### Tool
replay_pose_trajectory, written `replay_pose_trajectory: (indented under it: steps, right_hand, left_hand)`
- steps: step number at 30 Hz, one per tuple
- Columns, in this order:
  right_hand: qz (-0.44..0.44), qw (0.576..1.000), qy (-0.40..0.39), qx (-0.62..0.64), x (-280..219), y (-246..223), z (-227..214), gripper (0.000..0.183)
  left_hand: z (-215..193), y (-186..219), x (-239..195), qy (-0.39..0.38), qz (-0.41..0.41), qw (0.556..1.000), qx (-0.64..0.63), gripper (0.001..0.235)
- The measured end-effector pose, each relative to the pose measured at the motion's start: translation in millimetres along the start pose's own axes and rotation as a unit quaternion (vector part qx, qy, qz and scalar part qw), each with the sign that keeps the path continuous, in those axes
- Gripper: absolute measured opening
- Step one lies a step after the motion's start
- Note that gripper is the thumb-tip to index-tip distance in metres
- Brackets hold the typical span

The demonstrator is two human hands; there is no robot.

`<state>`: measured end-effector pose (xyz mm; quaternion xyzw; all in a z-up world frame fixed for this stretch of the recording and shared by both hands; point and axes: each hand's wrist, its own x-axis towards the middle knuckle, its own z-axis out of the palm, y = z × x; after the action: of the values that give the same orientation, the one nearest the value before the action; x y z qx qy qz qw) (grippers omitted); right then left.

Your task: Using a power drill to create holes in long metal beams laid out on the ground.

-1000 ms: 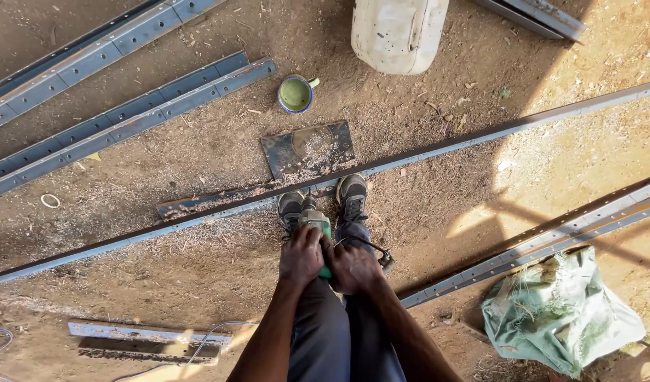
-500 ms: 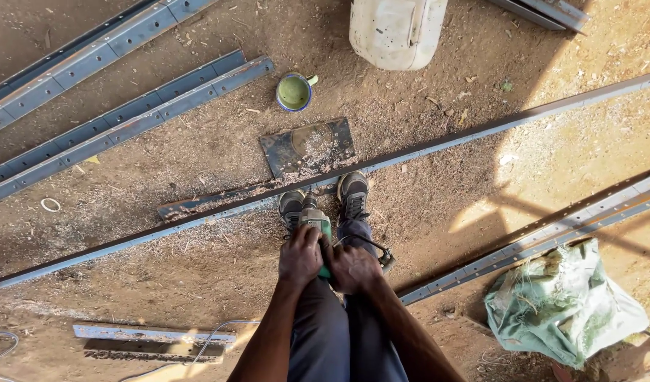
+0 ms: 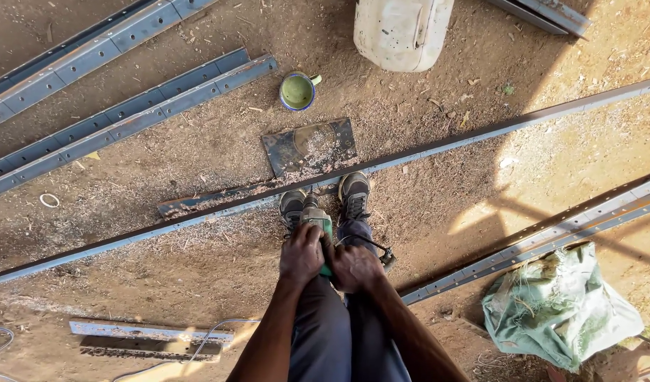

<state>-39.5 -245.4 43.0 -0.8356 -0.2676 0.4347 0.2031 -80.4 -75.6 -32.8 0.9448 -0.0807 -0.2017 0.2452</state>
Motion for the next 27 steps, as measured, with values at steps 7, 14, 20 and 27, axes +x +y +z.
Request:
replay_pose_trajectory:
  steps: [7, 14, 20, 27]
  right_hand:
    - [-0.006, 1.000, 0.021, 0.017, 0.1, 2.8, 0.0, 0.039]
    - [-0.021, 0.999, 0.040, 0.010, 3.0, 7.4, 15.1, 0.032]
    - [0.003, 0.999, 0.013, 0.044, -0.3, 0.4, -18.9, 0.038]
    - [-0.015, 0.999, 0.037, 0.021, 0.7, 2.2, -7.8, 0.037]
  left_hand:
    - [-3.0, 3.6, 3.7, -0.005, -0.005, 1.000, 0.002, 0.010]
    - [1.9, 0.1, 2.9, 0.011, 0.007, 1.000, 0.019, 0.010]
    - [2.3, 1.5, 4.7, 0.008, 0.001, 1.000, 0.004, 0.011]
    - [0.6, -0.9, 3.9, 0.008, -0.002, 1.000, 0.005, 0.011]
